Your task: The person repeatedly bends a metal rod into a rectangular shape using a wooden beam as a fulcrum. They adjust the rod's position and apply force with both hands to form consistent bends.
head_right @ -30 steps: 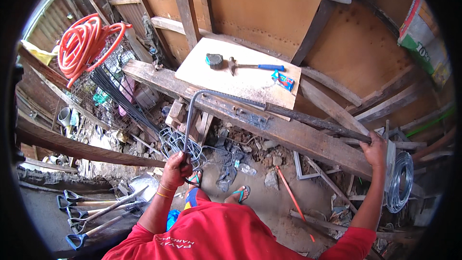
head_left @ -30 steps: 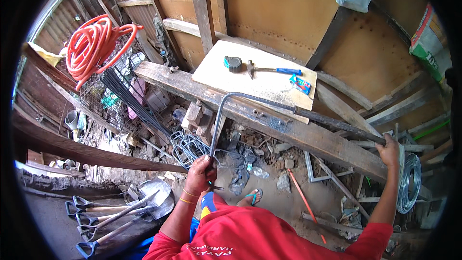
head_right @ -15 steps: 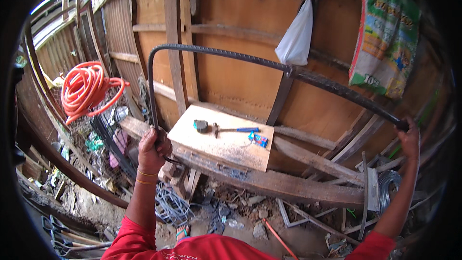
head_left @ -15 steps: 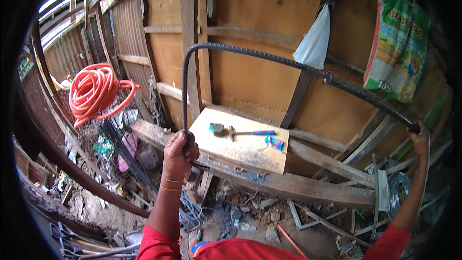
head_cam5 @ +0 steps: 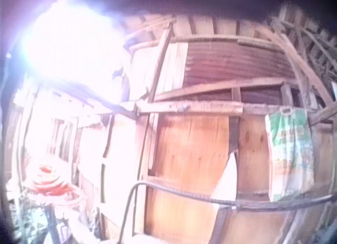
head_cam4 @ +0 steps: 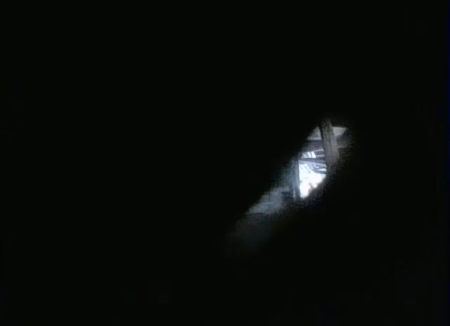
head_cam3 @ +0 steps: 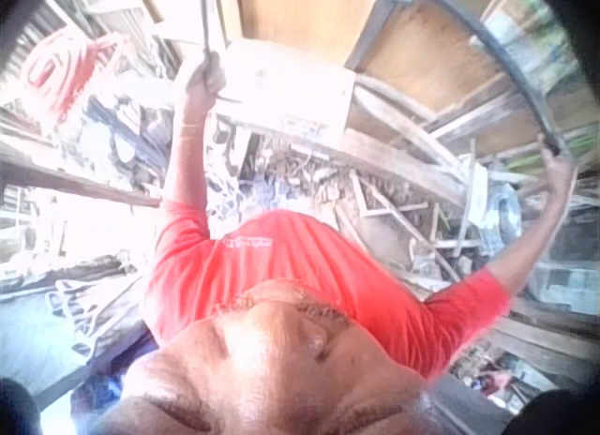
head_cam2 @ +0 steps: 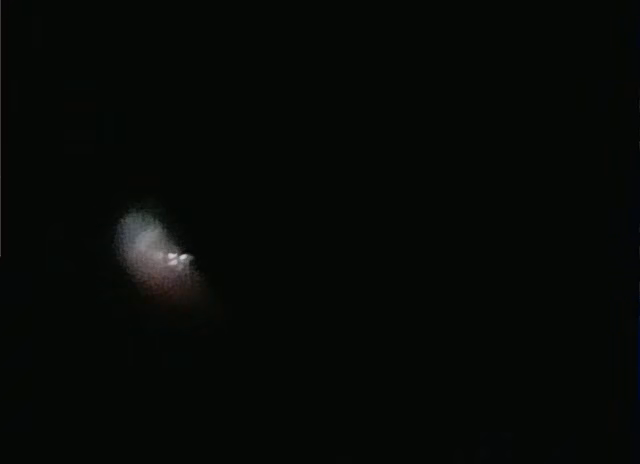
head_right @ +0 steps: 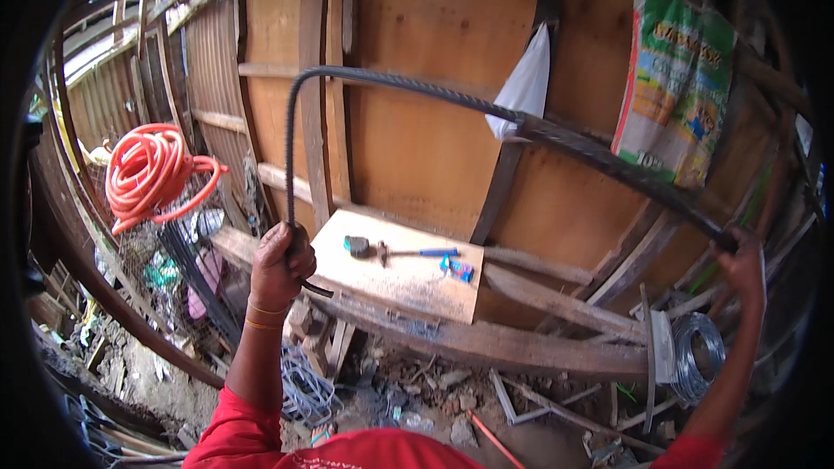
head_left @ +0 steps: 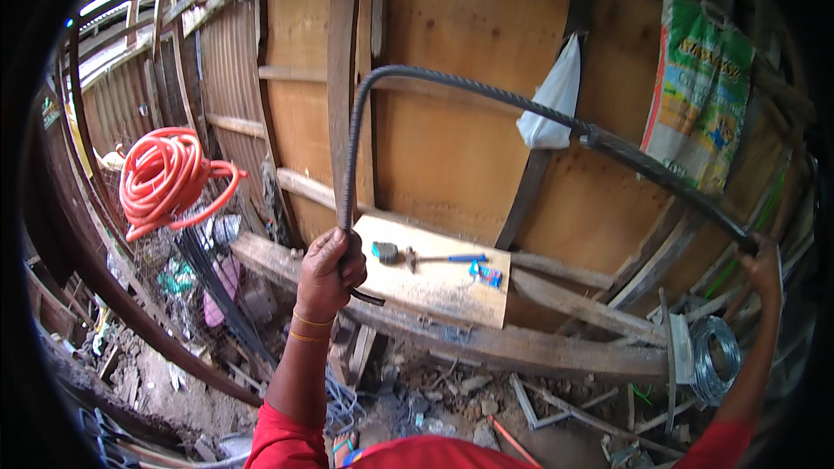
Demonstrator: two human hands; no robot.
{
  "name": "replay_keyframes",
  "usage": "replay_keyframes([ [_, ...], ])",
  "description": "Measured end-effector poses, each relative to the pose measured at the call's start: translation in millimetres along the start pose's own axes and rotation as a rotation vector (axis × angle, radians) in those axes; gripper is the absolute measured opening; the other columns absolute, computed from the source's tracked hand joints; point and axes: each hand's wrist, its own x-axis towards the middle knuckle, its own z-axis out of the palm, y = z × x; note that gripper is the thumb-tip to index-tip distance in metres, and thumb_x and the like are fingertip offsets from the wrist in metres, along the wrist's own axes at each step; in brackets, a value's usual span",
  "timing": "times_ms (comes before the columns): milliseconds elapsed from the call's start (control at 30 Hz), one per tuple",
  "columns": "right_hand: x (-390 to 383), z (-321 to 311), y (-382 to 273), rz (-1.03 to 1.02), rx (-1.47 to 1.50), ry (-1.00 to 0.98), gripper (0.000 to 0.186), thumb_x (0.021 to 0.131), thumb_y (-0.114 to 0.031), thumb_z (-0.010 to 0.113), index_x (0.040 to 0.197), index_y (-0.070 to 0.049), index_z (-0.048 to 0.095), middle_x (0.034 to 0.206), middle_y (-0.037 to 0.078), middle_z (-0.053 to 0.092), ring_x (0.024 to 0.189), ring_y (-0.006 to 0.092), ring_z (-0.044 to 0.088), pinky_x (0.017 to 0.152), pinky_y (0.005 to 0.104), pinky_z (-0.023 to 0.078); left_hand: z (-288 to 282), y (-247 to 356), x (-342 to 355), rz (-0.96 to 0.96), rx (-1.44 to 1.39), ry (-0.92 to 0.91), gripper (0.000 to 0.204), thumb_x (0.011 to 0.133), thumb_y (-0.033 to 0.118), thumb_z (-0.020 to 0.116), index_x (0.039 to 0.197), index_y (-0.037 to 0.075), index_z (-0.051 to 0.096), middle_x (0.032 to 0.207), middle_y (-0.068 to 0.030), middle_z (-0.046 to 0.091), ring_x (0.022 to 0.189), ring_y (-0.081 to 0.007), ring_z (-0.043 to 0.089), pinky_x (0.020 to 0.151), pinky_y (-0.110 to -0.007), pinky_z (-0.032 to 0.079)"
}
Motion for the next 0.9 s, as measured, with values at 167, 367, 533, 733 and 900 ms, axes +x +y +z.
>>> replay_keyframes([
  [167, -120.7, 101.3, -46.4, 0.123, 0.039, -0.572, 0.041, 0.073, -0.027, 0.081, 0.102, 0.002, 0.072, 0.085, 0.019, 0.072, 0.076, 0.0262, 0.068, 0.076, 0.0392, 0.054, -26.9, -71.3, -83.1, -0.310, 0.134, 0.124, 0.030, 0.103, 0.028, 0.059, 0.082, 0.007, 0.058, 0.066, 0.0024, 0.050, 0.052, -0.0054, 0.040, 0.046, -0.022, 0.031],
  [367, -324.0, 239.3, -53.5, 0.529, 0.198, -0.944, 0.040, 0.082, -0.033, 0.078, 0.100, 0.001, 0.069, 0.079, 0.009, 0.068, 0.072, 0.0173, 0.061, 0.070, 0.0383, 0.051, -70.0, -131.0, -147.7, -0.546, 0.964, 0.001, 0.043, 0.102, 0.034, 0.058, 0.079, -0.001, 0.064, 0.067, -0.0037, 0.057, 0.061, -0.0128, 0.050, 0.056, -0.033, 0.040],
  [533, -450.3, 282.1, -99.0, 0.896, 0.540, -1.045, 0.035, 0.086, -0.033, 0.073, 0.088, 0.001, 0.065, 0.068, 0.004, 0.060, 0.059, 0.0156, 0.056, 0.056, 0.0336, 0.046, -111.1, -136.2, -109.6, -0.584, 1.448, -0.238, 0.043, 0.094, 0.040, 0.065, 0.083, -0.002, 0.067, 0.072, -0.0217, 0.063, 0.067, -0.0355, 0.062, 0.065, -0.046, 0.048],
  [733, -471.3, 303.4, -200.2, 0.798, 0.728, -0.884, 0.032, 0.090, -0.029, 0.066, 0.076, -0.001, 0.059, 0.061, 0.002, 0.053, 0.052, 0.0115, 0.047, 0.049, 0.0324, 0.038, -182.2, -151.6, -40.9, -0.422, 1.555, -0.494, 0.030, 0.088, 0.031, 0.067, 0.102, 0.006, 0.073, 0.099, -0.0222, 0.071, 0.097, -0.0414, 0.067, 0.087, -0.048, 0.054],
  [900, -455.4, 325.5, -294.1, 1.071, 0.801, -0.792, 0.031, 0.092, -0.028, 0.065, 0.077, -0.002, 0.057, 0.063, 0.001, 0.052, 0.054, 0.0108, 0.047, 0.050, 0.0317, 0.038, -238.7, -183.5, 14.7, -0.284, 1.559, -0.529, 0.023, 0.085, 0.010, 0.060, 0.104, 0.007, 0.073, 0.103, -0.0207, 0.069, 0.101, -0.0396, 0.066, 0.091, -0.046, 0.052],
])
